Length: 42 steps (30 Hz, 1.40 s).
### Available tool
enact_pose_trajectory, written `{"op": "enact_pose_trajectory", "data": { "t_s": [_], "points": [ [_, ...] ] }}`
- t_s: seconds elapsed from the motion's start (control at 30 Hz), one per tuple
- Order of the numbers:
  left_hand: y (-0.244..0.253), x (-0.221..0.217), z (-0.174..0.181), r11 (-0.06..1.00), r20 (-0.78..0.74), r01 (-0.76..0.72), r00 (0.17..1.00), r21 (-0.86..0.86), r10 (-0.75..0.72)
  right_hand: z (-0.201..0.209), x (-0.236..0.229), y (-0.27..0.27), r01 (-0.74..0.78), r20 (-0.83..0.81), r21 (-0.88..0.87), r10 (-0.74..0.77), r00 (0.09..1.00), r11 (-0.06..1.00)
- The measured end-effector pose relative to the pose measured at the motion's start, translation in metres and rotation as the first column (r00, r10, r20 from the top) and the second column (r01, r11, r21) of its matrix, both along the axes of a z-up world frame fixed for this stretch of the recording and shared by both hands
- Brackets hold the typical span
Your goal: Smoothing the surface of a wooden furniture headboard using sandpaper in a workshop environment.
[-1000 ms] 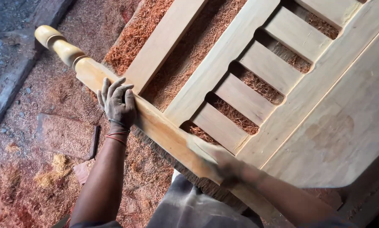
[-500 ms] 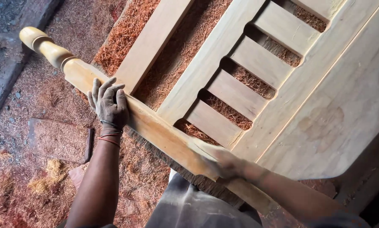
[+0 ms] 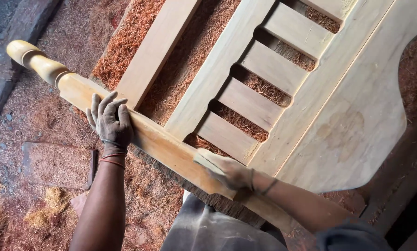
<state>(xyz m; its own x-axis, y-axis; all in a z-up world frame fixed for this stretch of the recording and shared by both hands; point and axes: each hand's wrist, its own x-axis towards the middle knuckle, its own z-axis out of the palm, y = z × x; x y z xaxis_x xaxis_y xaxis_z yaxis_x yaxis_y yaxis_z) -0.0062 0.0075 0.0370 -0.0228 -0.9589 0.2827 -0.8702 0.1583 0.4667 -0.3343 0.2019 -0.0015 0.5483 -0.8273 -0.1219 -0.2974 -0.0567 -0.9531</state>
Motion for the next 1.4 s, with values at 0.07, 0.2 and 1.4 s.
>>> {"op": "enact_pose_trajectory", "data": {
  "t_s": [0.07, 0.2, 1.4],
  "points": [
    [0.001, 0.002, 0.002, 1.0, 0.005, 0.005, 1.0, 0.015, -0.005, -0.043, 0.005, 0.007, -0.045, -0.124, 0.339, 0.092, 0.988, 0.94],
    [-0.005, 0.002, -0.002, 0.999, 0.018, 0.033, 0.999, 0.011, -0.034, -0.009, -0.035, 0.015, -0.068, 0.271, 0.424, -0.055, 0.961, 0.903],
    [-0.003, 0.001, 0.0, 1.0, -0.002, 0.016, 1.0, 0.003, -0.016, 0.024, -0.036, 0.03, -0.021, 0.022, -0.225, 0.026, 0.999, 0.974]
  ]
}}
